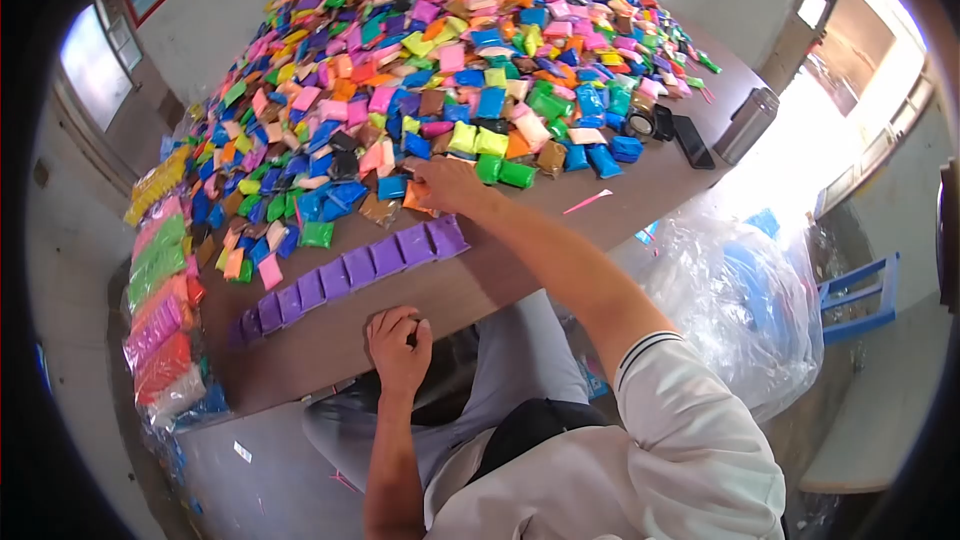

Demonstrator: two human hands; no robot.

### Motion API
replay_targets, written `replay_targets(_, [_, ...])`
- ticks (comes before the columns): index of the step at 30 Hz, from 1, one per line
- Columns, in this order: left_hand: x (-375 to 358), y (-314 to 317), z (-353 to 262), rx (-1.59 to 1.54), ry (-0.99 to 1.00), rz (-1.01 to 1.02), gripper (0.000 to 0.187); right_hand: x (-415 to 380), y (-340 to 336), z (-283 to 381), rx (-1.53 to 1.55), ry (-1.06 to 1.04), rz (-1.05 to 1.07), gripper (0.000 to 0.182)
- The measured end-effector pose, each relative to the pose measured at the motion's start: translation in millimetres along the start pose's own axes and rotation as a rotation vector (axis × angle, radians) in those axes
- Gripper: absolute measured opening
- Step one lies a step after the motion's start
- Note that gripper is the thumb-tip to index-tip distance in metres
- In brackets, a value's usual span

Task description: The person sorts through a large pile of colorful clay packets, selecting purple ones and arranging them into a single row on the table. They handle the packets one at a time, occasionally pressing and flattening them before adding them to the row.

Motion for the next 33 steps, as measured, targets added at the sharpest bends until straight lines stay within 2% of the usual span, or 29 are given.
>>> replay_targets(5, [-1, 4, 4, 0.025, -0.013, 0.048, 0.015, 8, -5, -9, -0.058, -0.086, -0.140, 0.039])
replay_targets(11, [-2, 5, 3, 0.054, -0.028, 0.065, 0.014, 34, -7, -28, -0.139, -0.098, -0.230, 0.032])
replay_targets(17, [0, 7, 1, 0.091, -0.005, 0.042, 0.015, 45, -33, -28, -0.072, -0.197, -0.447, 0.025])
replay_targets(23, [2, 9, -2, 0.138, 0.005, 0.021, 0.018, 61, -59, -29, -0.158, -0.240, -0.669, 0.019])
replay_targets(26, [3, 9, -5, 0.166, 0.008, 0.013, 0.019, 59, -66, -28, -0.161, -0.240, -0.635, 0.020])
replay_targets(29, [4, 11, -7, 0.193, 0.022, -0.011, 0.021, 63, -45, -51, -0.231, -0.067, -0.383, 0.020])
replay_targets(33, [5, 13, -9, 0.247, 0.007, -0.005, 0.025, 46, -46, -38, -0.304, -0.139, -0.497, 0.018])
Point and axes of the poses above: each hand's wrist, its own x-axis towards the middle knuckle, its own y-axis out of the palm, z = x × y, the point moved 7 cm from there along x, towards the middle knuckle, and after that the axes turned 11 degrees about x, right-handed, at the moved point
